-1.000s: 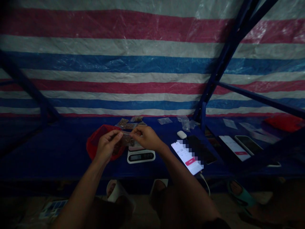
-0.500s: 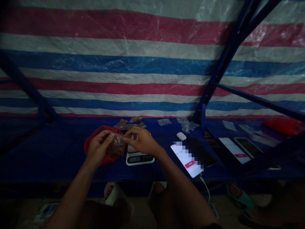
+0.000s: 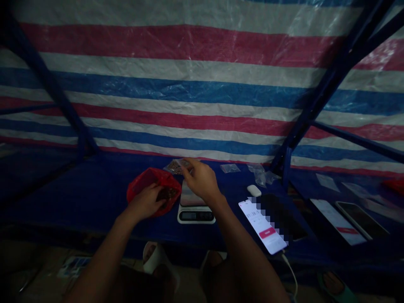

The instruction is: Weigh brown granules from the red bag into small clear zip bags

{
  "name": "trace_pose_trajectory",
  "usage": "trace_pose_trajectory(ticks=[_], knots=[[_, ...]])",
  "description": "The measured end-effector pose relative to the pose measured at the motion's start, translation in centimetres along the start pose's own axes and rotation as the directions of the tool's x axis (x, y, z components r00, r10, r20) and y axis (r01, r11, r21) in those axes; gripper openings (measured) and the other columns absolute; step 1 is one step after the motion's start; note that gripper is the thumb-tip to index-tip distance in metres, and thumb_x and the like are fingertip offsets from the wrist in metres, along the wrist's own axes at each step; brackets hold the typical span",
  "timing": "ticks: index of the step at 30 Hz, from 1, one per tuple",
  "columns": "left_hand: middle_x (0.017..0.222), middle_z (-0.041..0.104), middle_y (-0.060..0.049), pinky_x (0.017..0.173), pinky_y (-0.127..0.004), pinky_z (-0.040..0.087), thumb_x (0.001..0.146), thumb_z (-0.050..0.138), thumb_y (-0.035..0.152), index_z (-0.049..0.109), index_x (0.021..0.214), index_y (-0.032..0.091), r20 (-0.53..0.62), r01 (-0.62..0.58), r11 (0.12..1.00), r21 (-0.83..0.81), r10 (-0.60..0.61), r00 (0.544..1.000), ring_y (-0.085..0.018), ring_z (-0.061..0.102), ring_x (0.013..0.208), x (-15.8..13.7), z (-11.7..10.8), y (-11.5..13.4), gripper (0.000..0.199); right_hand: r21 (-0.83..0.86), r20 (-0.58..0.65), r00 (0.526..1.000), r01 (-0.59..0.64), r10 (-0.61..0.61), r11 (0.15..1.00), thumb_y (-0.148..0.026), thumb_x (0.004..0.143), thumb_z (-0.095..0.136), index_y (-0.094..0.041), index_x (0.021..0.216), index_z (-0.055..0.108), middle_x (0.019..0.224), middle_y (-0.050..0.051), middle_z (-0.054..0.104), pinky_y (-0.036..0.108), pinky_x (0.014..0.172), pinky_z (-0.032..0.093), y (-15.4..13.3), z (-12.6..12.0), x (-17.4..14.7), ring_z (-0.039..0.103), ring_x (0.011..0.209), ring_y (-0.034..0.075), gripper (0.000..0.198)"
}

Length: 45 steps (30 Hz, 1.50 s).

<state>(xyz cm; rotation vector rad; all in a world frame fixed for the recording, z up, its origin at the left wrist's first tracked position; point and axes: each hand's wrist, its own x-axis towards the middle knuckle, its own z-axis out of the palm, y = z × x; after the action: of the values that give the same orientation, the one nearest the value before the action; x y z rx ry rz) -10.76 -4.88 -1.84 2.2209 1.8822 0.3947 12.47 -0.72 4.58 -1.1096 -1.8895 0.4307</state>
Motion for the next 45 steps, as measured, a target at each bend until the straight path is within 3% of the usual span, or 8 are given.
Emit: trace_pose_trajectory(ticks=[5, 8, 13, 15, 19, 26, 33, 45], knots=[[0.124, 0.071, -0.013, 0.089, -0.039, 0.050, 0.088, 0.061, 0.021, 0.072, 0.117, 0.022, 0.004, -0.009, 1.000, -0.014, 0.009, 1.000, -0.033, 0.069, 0.111, 0.4, -1.2, 0.7, 0.031, 0.033, 0.111, 0.994, 0.008, -0.011, 0.999, -0.029, 0.096, 0.060, -0.024, 0.106, 0.076, 0.095, 0.006, 0.078, 0.033, 0.072, 0.051, -0.4, 0.8, -2.1, 0.071, 0.080, 0.023, 0.019], [0.115, 0.073, -0.011, 0.089, -0.038, 0.050, 0.095, 0.051, 0.025, 0.073, 0.111, 0.023, -0.193, -0.042, 0.997, -0.058, 0.030, 0.981, -0.029, 0.069, 0.105, -0.3, -3.2, 0.6, 0.027, 0.020, 0.252, 0.957, 0.142, -0.142, 0.990, -0.018, 0.096, 0.056, -0.022, 0.104, 0.076, 0.103, 0.007, 0.078, 0.032, 0.083, 0.051, -1.9, 2.4, -2.7, 0.071, 0.091, 0.022, 0.022], [0.127, 0.066, -0.017, 0.098, -0.044, 0.048, 0.089, 0.061, 0.046, 0.065, 0.128, 0.018, -0.606, 0.217, 0.970, -0.115, -0.241, 0.758, -0.035, 0.062, 0.116, -1.3, -5.5, -1.6, 0.047, -0.144, 0.534, 0.839, 0.213, -0.106, 0.966, -0.005, 0.093, 0.049, -0.017, 0.107, 0.074, 0.110, 0.013, 0.077, 0.030, 0.088, 0.050, -3.4, 6.0, -2.3, 0.072, 0.100, 0.022, 0.032], [0.128, 0.065, -0.023, 0.091, -0.045, 0.050, 0.081, 0.068, 0.056, 0.062, 0.133, 0.013, -0.483, 0.335, 0.923, -0.188, -0.384, 0.787, -0.039, 0.064, 0.113, -0.6, -5.1, -3.1, 0.068, -0.249, 0.558, 0.830, 0.177, -0.009, 0.952, -0.005, 0.093, 0.048, -0.015, 0.109, 0.074, 0.111, 0.018, 0.076, 0.031, 0.086, 0.051, -3.3, 6.9, -2.1, 0.073, 0.100, 0.025, 0.032], [0.091, 0.077, -0.013, 0.074, -0.033, 0.049, 0.089, 0.055, 0.043, 0.075, 0.099, 0.014, -0.113, 0.312, 0.875, -0.370, -0.376, 0.920, -0.028, 0.071, 0.086, 1.7, -3.7, -4.6, 0.037, -0.323, 0.566, 0.817, 0.102, 0.106, 0.941, -0.005, 0.093, 0.049, -0.014, 0.114, 0.074, 0.109, 0.019, 0.077, 0.031, 0.091, 0.051, -2.7, 7.3, -1.9, 0.073, 0.105, 0.025, 0.034], [0.099, 0.078, -0.005, 0.080, -0.029, 0.052, 0.082, 0.059, 0.036, 0.075, 0.103, 0.017, -0.298, -0.017, 0.764, -0.645, -0.231, 0.926, -0.023, 0.070, 0.089, 1.2, -5.8, -2.5, 0.033, -0.102, 0.540, 0.841, 0.105, -0.034, 0.989, -0.007, 0.094, 0.050, -0.015, 0.116, 0.073, 0.121, 0.015, 0.075, 0.024, 0.094, 0.048, -1.5, 6.9, -1.8, 0.070, 0.112, 0.021, 0.033], [0.118, 0.076, -0.013, 0.085, -0.037, 0.056, 0.071, 0.078, 0.055, 0.067, 0.126, 0.015, 0.016, 0.150, 0.565, -0.811, -0.235, 0.972, -0.028, 0.072, 0.099, 2.9, -4.2, -3.9, 0.068, -0.186, 0.585, 0.811, 0.105, 0.024, 0.977, -0.001, 0.090, 0.049, -0.014, 0.119, 0.072, 0.121, 0.016, 0.074, 0.026, 0.097, 0.047, -1.3, 7.6, -1.7, 0.068, 0.115, 0.022, 0.039], [0.086, 0.077, -0.006, 0.072, -0.031, 0.053, 0.073, 0.072, 0.042, 0.076, 0.093, 0.014, -0.118, 0.065, 0.611, -0.789, -0.255, 0.960, -0.022, 0.069, 0.078, 4.8, -2.5, -5.2, 0.034, -0.234, 0.541, 0.841, 0.141, 0.009, 0.962, -0.012, 0.096, 0.047, -0.014, 0.108, 0.072, 0.111, 0.015, 0.076, 0.028, 0.086, 0.047, -1.0, 8.6, -1.7, 0.070, 0.100, 0.022, 0.027]])
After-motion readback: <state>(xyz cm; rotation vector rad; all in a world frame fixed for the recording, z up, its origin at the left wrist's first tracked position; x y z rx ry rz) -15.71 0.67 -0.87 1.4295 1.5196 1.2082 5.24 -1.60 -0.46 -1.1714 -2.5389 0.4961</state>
